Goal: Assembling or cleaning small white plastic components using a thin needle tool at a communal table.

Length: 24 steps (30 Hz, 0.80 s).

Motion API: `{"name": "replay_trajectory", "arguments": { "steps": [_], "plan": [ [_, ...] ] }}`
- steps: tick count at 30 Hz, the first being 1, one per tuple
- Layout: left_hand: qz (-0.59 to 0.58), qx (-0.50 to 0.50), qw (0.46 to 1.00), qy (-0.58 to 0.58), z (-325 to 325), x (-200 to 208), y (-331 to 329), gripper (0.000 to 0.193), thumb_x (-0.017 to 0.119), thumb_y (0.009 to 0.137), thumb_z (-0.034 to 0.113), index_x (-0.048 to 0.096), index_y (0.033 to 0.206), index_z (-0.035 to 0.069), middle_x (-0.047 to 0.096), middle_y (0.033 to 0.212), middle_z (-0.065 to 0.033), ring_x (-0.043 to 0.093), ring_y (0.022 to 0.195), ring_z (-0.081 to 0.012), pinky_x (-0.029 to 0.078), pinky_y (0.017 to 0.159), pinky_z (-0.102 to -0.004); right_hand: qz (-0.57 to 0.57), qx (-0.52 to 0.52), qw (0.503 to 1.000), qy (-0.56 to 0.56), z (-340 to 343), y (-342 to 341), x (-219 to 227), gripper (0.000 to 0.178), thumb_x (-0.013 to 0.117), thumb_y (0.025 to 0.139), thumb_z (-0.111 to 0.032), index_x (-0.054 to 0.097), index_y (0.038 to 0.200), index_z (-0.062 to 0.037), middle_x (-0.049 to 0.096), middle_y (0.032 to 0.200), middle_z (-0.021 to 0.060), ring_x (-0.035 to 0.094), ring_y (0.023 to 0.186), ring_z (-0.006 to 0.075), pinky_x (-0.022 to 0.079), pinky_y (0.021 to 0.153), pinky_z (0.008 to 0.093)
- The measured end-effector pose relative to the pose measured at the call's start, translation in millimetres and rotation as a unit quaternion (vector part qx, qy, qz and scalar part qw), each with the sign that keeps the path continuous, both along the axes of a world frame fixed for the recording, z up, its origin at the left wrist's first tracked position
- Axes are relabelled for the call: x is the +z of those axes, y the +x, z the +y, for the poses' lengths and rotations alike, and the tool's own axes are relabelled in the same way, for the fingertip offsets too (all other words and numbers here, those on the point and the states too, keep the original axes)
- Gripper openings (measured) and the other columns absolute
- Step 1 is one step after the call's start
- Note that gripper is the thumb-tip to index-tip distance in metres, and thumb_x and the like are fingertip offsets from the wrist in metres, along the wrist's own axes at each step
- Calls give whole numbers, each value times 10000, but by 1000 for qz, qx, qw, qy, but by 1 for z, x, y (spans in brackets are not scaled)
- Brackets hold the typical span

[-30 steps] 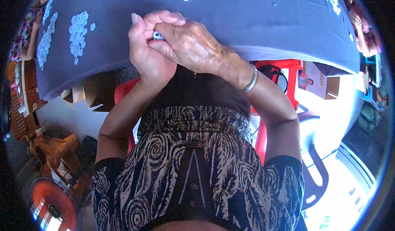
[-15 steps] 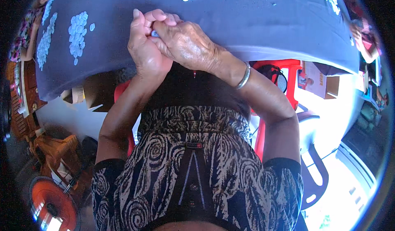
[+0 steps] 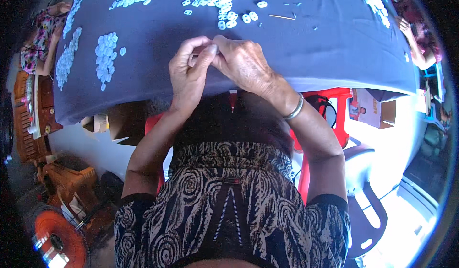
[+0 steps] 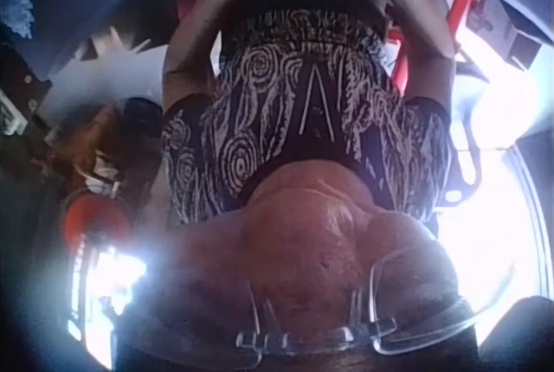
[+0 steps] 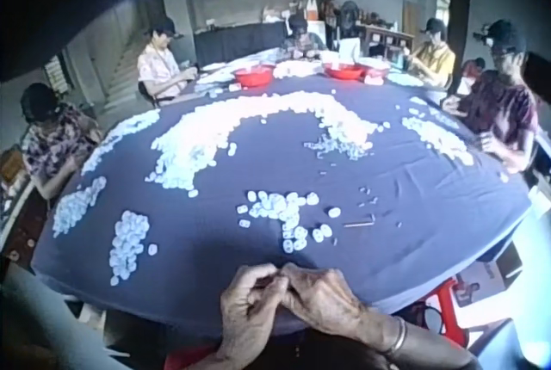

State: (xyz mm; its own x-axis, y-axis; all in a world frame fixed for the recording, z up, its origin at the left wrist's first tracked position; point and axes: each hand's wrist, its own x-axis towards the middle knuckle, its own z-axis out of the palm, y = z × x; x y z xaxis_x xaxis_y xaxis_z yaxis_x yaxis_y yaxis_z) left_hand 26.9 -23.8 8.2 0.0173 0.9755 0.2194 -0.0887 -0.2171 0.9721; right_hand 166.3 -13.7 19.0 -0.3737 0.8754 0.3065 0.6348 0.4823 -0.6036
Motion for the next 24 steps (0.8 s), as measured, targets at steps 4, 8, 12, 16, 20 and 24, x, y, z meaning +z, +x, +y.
{"name": "replay_trajectory", "arguments": {
  "steps": [4,8,12,16,20,24],
  "plan": [
    [37,8,999,27,5,-2,-4,117,655,821,38,595,905,-16,606,827,-47,576,713,-70,480,613,-216,30,-7,999,15,2,-1,-3,261,658,820,-243,530,824,-15,565,677,158,572,612,346,461,545,397],
    [86,74,994,12,27,14,-36,106,671,811,55,621,889,5,631,780,-50,578,686,-82,475,623,-213,50,0,999,-13,6,2,6,264,693,804,-181,510,738,-2,522,617,65,525,531,182,427,498,324],
    [252,122,960,28,54,26,-104,107,674,797,87,643,857,4,635,761,-49,584,668,-96,472,616,-237,232,-55,963,-128,6,12,4,399,580,893,-293,460,611,-37,418,517,-23,409,473,71,315,430,258],
    [419,185,883,101,67,22,-158,112,671,783,91,657,869,22,635,777,-64,594,693,-143,472,643,-275,283,-110,928,-214,9,19,9,545,424,949,-407,415,514,-80,366,455,-31,330,422,57,217,413,243],
    [472,281,808,214,80,28,-191,86,654,769,76,648,849,44,620,785,-102,610,720,-239,474,655,-337,325,-78,920,-204,14,19,-3,523,446,952,-381,347,515,-112,291,457,-52,281,403,44,179,379,231],
    [436,277,825,230,88,33,-166,86,639,775,61,644,861,59,606,782,-100,610,736,-255,475,658,-349,417,-102,867,-252,18,20,-3,497,469,948,-348,322,525,-133,257,471,-57,240,383,42,160,362,228]
  ]
}}
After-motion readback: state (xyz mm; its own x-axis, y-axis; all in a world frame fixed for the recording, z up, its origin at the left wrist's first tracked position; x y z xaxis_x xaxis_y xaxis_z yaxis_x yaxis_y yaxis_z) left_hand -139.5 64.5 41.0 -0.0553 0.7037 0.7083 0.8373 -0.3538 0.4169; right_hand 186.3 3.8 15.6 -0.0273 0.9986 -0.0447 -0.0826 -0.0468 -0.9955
